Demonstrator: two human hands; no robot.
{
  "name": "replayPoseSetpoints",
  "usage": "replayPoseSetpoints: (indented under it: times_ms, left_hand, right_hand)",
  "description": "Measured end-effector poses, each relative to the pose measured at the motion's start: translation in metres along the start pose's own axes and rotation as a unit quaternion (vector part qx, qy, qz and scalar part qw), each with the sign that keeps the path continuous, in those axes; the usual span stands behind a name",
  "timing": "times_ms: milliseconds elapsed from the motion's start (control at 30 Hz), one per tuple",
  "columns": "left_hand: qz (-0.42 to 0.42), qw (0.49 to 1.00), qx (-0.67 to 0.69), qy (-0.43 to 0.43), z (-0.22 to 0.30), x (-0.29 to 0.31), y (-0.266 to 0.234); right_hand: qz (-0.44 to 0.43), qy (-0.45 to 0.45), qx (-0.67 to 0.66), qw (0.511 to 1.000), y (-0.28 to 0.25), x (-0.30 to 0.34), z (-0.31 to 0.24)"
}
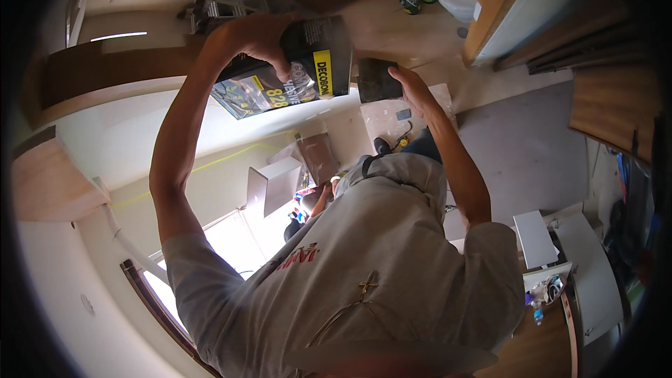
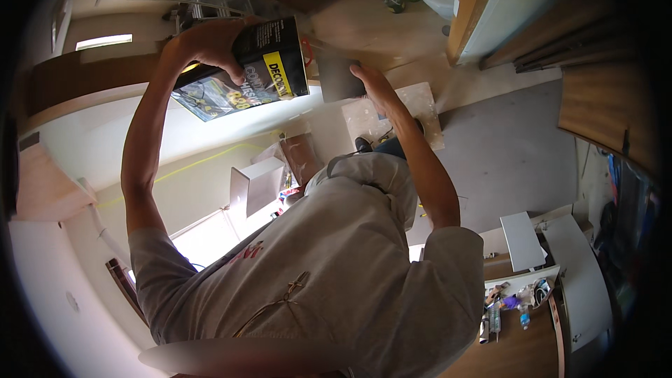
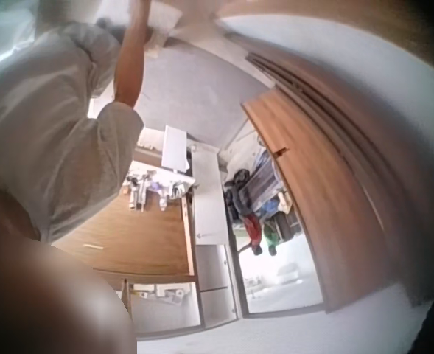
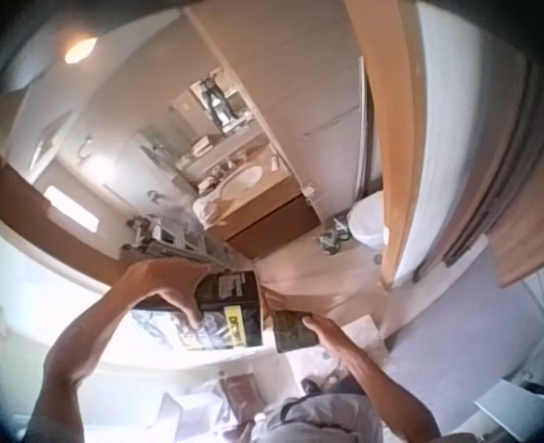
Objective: The person applies adhesive from a can onto a wooden surface using a scraper. They repeatedly scoop adhesive and spread it across the wood, working around a doorway frame.
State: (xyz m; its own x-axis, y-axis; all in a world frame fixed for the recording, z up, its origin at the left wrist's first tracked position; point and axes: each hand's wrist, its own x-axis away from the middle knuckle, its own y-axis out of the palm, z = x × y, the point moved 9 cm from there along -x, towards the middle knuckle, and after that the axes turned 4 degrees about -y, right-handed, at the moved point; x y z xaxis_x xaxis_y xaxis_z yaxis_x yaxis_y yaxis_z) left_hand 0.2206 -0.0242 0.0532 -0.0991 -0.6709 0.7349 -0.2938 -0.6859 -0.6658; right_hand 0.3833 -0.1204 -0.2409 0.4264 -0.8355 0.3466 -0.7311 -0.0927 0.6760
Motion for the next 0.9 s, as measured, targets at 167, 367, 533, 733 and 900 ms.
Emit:
replayPoseSetpoints:
  times_ms: [167, 367, 533, 733, 900]
  left_hand:
    - [-0.016, 1.000, 0.002, -0.008, 0.005, 0.003, -0.007]
    - [-0.026, 0.999, -0.021, -0.035, 0.007, 0.000, -0.011]
    - [-0.049, 0.997, -0.049, -0.040, 0.013, 0.002, -0.016]
    - [-0.053, 0.997, -0.036, -0.034, 0.026, 0.007, -0.024]
    - [-0.046, 0.997, -0.032, -0.056, 0.026, 0.009, -0.024]
  right_hand:
    - [-0.021, 0.004, -0.010, 1.000, 0.003, -0.003, -0.001]
    - [-0.018, -0.004, 0.025, 1.000, -0.001, -0.003, -0.002]
    - [-0.016, 0.016, 0.009, 1.000, 0.000, -0.002, 0.003]
    - [-0.027, 0.009, -0.004, 1.000, -0.003, -0.003, 0.004]
    - [-0.073, -0.006, 0.004, 0.997, 0.002, 0.001, -0.004]
